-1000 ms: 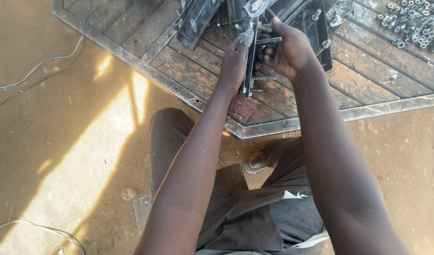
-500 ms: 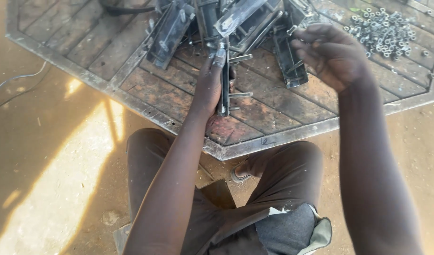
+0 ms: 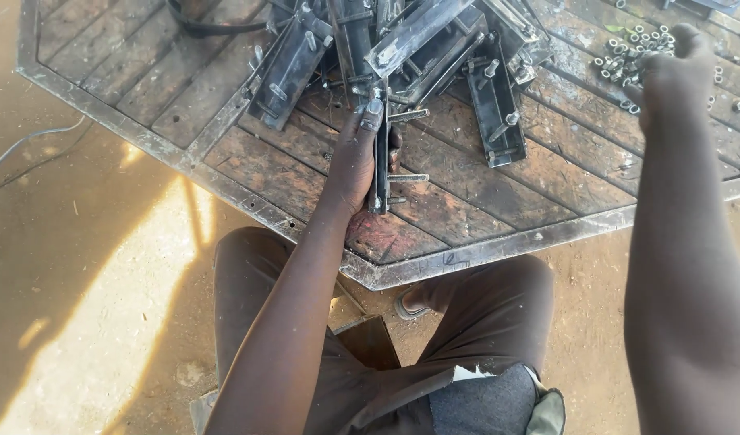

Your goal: Assembling small metal brackets and components using fasteners on a workbench.

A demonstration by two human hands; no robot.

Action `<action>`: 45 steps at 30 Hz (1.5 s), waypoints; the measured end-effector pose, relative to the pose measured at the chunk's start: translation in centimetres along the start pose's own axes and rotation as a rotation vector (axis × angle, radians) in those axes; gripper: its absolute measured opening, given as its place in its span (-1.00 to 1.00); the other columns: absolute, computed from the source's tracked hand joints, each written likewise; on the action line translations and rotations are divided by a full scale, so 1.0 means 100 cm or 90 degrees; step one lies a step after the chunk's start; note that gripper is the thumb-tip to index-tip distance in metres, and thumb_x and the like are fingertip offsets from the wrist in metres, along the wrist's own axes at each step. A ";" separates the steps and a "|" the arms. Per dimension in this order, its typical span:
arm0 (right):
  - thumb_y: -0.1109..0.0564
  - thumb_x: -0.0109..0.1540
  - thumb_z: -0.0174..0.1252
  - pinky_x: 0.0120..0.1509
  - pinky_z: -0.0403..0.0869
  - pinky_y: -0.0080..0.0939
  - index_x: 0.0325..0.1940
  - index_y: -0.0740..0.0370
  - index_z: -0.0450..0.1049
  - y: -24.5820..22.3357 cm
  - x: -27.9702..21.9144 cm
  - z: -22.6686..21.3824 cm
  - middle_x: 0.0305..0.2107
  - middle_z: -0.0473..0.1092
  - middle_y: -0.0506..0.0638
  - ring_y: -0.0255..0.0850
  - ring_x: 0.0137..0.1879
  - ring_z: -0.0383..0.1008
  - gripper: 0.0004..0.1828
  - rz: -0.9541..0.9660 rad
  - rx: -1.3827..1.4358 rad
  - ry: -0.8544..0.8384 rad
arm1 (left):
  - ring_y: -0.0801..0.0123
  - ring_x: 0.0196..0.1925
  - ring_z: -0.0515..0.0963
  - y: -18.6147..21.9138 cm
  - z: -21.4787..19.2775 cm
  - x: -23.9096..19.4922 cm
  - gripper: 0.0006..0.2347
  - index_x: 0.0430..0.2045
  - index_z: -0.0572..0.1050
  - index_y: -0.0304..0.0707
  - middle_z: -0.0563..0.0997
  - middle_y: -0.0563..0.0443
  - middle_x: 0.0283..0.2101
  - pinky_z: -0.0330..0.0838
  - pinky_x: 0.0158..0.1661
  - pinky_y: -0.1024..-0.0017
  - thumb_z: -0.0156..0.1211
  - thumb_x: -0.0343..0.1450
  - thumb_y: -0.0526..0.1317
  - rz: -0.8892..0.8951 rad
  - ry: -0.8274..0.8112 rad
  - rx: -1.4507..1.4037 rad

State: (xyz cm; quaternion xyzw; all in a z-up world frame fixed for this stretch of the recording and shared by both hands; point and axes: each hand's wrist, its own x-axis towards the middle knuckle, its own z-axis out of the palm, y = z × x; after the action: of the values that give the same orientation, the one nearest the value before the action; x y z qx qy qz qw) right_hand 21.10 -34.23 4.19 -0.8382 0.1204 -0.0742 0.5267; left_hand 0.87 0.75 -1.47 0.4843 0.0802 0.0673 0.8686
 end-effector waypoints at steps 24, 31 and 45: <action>0.10 0.36 -0.01 0.18 0.43 0.08 0.35 0.23 0.32 0.010 -0.168 0.100 0.16 0.40 0.10 0.00 0.23 0.41 -0.54 -0.223 -0.242 -0.087 | 0.57 -0.60 0.13 0.106 0.053 0.061 -0.71 -0.02 0.37 -0.18 0.35 0.20 -0.53 0.15 -0.52 0.49 -0.12 0.52 -0.03 0.403 0.189 0.372; 0.05 0.38 -0.02 0.18 0.41 0.12 0.35 0.23 0.33 0.014 -0.169 0.099 0.13 0.43 0.12 0.04 0.20 0.43 -0.54 -0.226 -0.248 -0.077 | -0.11 0.56 -0.41 0.106 0.058 0.102 -0.27 0.49 -0.35 -0.17 -0.26 -0.22 0.58 -0.42 0.44 -0.19 0.07 0.56 -0.12 -0.018 0.087 0.927; 0.10 0.38 0.02 -0.25 0.61 -0.25 0.11 0.01 0.47 0.038 -0.219 0.105 -0.29 0.42 -0.13 -0.26 -0.29 0.55 -0.77 -0.033 0.438 -0.097 | 0.25 0.04 0.61 -0.028 0.047 -0.026 -0.55 0.21 0.29 -0.35 0.55 -0.18 0.07 0.55 -0.03 0.35 -0.08 0.59 0.05 0.081 -0.019 0.100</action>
State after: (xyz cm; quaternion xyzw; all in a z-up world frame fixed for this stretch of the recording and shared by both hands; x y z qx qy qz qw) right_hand 2.28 -20.60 -3.71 -0.6175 0.0272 -0.0610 0.7838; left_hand -0.59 -5.07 -1.22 0.5559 0.0413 0.1089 0.8230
